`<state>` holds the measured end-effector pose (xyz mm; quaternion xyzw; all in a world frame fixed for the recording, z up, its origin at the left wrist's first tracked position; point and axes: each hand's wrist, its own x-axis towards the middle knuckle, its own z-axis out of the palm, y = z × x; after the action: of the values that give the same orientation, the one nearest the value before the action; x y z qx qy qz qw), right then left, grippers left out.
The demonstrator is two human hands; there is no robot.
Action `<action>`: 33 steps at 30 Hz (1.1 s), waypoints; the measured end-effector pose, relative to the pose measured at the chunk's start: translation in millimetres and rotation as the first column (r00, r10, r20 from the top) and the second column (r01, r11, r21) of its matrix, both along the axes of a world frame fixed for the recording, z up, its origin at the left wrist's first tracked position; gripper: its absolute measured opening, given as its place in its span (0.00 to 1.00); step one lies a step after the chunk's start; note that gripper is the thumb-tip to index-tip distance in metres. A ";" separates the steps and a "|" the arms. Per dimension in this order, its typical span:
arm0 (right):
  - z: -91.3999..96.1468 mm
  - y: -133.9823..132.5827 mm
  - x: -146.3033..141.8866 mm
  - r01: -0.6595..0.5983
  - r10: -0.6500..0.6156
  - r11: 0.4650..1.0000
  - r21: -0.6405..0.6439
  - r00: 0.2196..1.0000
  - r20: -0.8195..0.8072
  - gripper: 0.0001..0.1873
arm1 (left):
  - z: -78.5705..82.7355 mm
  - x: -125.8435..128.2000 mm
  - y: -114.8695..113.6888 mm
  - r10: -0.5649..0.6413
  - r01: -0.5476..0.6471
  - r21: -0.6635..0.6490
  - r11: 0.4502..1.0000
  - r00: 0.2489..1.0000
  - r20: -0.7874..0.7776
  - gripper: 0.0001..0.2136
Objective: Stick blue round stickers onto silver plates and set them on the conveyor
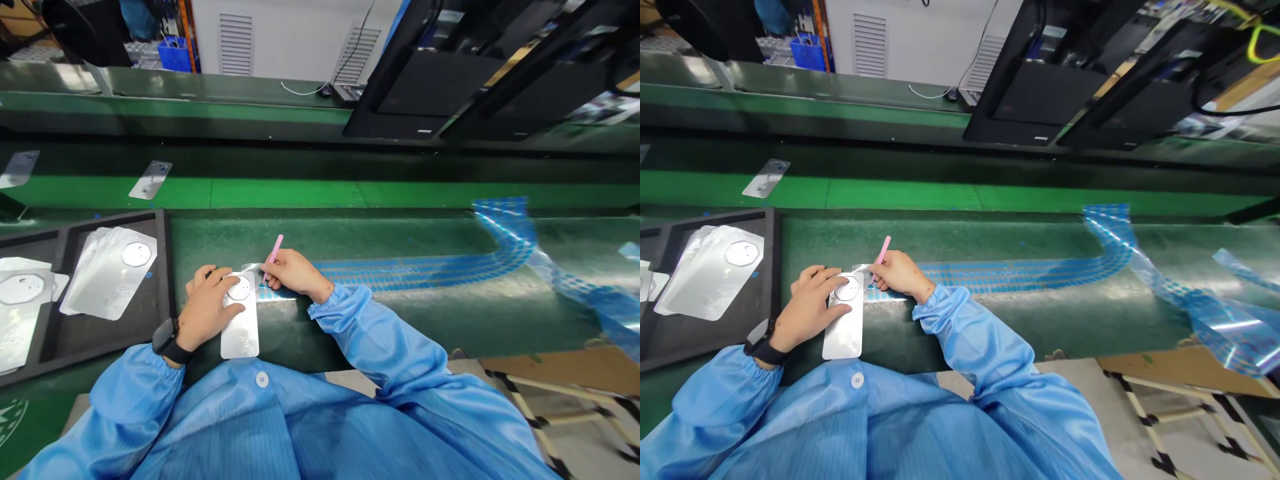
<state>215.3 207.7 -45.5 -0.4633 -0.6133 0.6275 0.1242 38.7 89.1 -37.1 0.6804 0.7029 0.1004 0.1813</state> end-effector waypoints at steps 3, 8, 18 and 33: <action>-0.6 1.9 3.6 0.012 -0.020 0.996 -0.089 0.996 -0.086 0.14 | 2.1 3.4 -1.4 -0.006 0.005 -0.031 1.000 1.000 -0.015 0.21; 15.2 -2.3 -0.5 0.029 -0.040 0.995 -0.096 0.992 -0.118 0.15 | 5.0 6.5 -1.9 -0.010 0.009 -0.072 0.997 1.000 -0.023 0.20; 10.9 -6.0 -25.5 -0.063 0.064 0.998 -0.015 0.997 0.045 0.17 | -0.5 5.9 -3.1 -0.037 0.036 -0.071 0.997 0.999 -0.013 0.19; 3.5 -7.4 -26.4 -0.059 0.058 0.998 0.012 0.997 0.059 0.14 | -6.2 6.1 -5.0 -0.045 0.045 0.007 0.999 0.999 -0.024 0.18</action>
<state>189.0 200.3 -42.0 -0.4627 -0.6343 0.6126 0.0909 44.8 84.1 -43.3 0.6979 0.6892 0.0907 0.1724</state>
